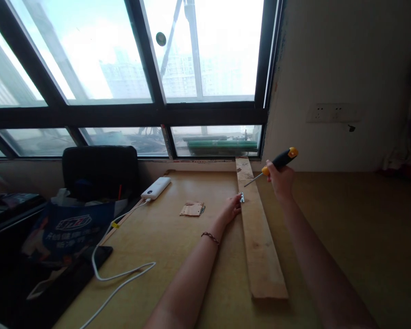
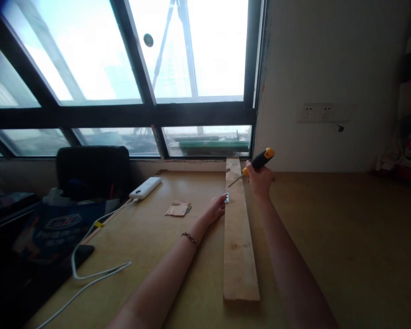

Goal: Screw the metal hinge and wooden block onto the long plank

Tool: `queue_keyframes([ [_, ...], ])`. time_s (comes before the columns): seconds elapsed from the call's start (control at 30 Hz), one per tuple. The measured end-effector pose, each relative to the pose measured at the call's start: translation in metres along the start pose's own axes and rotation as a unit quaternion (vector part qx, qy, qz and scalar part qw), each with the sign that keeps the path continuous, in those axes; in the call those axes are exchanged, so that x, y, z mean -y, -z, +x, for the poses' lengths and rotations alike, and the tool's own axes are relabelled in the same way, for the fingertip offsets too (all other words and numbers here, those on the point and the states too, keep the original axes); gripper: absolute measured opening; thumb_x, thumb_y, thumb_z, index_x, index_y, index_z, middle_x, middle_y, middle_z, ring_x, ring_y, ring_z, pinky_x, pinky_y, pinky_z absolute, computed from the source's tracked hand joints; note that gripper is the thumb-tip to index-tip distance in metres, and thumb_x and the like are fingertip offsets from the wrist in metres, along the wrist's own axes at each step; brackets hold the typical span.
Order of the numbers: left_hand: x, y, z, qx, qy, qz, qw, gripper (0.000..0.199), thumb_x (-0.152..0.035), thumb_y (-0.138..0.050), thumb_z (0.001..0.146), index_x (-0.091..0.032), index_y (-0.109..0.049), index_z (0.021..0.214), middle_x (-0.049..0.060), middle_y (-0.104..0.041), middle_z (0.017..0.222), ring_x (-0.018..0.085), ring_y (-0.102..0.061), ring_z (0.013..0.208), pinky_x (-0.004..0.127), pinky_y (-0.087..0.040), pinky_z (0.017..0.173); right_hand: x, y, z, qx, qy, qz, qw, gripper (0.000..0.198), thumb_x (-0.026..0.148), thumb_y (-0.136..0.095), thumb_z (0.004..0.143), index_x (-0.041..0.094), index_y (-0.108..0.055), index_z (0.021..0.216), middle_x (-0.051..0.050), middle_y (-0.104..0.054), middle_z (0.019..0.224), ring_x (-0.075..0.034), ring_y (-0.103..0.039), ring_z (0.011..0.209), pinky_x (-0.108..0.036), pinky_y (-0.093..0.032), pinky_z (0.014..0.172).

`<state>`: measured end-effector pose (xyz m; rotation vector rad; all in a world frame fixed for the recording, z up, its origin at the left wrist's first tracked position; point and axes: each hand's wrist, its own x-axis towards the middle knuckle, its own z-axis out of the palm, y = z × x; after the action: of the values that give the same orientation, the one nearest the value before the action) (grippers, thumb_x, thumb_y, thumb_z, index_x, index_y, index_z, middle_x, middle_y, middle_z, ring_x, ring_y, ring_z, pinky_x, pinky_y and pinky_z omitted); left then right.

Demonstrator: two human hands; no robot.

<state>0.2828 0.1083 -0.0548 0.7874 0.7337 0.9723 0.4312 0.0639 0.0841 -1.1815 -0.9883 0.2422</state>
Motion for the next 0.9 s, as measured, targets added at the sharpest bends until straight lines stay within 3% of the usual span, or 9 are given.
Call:
queue_keyframes([
  [0.3, 0.001, 0.000, 0.003, -0.024, 0.007, 0.007, 1.000, 0.018, -0.026, -0.062, 0.072, -0.010, -0.056, 0.078, 0.009, -0.064, 0.074, 0.015, -0.063, 0.066, 0.028, -0.053, 0.063, -0.030, -0.013, 0.001, 0.017, -0.001, -0.045, 0.999, 0.038, 0.047, -0.055, 0.069, 0.014, -0.058, 0.052, 0.000, -0.051, 0.038, -0.012, -0.048, 0.033, -0.022, -0.036, 0.037],
  [0.9, 0.006, 0.003, 0.009, -0.021, -0.009, 0.019, 1.000, 0.016, -0.024, -0.061, 0.070, -0.011, -0.056, 0.079, 0.007, -0.064, 0.074, 0.015, -0.062, 0.061, 0.028, -0.053, 0.055, -0.042, -0.013, 0.002, 0.066, 0.014, -0.103, 0.992, 0.044, 0.054, -0.056, 0.068, 0.015, -0.055, 0.047, -0.001, -0.052, 0.036, -0.015, -0.054, 0.037, -0.024, -0.042, 0.044],
])
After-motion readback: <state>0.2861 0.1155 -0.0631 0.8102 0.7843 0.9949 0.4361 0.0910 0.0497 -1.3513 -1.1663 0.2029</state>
